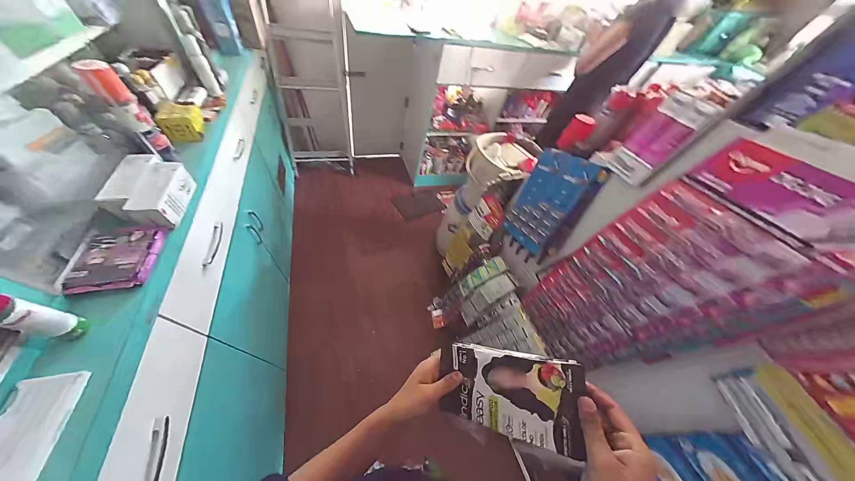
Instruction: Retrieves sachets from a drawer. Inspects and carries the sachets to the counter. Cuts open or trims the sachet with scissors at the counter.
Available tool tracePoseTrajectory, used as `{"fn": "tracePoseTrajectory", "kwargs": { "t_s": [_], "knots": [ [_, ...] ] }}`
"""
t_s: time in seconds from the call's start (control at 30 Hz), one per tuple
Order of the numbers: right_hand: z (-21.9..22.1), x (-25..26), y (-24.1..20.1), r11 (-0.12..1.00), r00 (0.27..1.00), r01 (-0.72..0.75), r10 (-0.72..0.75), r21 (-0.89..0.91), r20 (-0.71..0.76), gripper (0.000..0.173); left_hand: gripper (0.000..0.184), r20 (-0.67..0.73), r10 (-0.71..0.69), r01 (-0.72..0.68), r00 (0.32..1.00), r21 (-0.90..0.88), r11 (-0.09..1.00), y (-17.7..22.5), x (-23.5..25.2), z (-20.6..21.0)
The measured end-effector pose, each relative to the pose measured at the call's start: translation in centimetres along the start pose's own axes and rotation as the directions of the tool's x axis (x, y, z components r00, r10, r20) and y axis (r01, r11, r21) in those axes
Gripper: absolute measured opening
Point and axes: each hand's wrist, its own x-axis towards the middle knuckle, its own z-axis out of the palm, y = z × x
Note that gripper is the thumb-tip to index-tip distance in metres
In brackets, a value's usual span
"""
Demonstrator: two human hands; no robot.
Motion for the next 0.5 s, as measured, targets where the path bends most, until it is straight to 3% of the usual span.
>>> {"fn": "tracePoseTrajectory", "kwargs": {
  "t_s": [0.2, 0.33, 0.5],
  "knots": [
    [7.6, 8.5, 0.2, 0.993, 0.976, -0.019, -0.007, 0.117, 0.216, 0.028, 0.021, -0.324, 0.172, -0.096, 0.93, 0.236, 0.967, 4.1, 4.4, -5.2],
    [12.0, 16.1, 1.5, 0.976, 0.95, 0.029, -0.094, 0.214, 0.298, 0.026, 0.019, -0.364, 0.337, -0.178, 0.868, 0.406, 0.896, 7.0, 9.4, -8.1],
    [17.8, 26.1, 2.3, 0.964, 0.933, 0.117, -0.189, 0.239, 0.305, 0.016, 0.025, -0.391, 0.446, -0.233, 0.805, 0.482, 0.845, 10.7, 16.8, -11.7]
  ]
}}
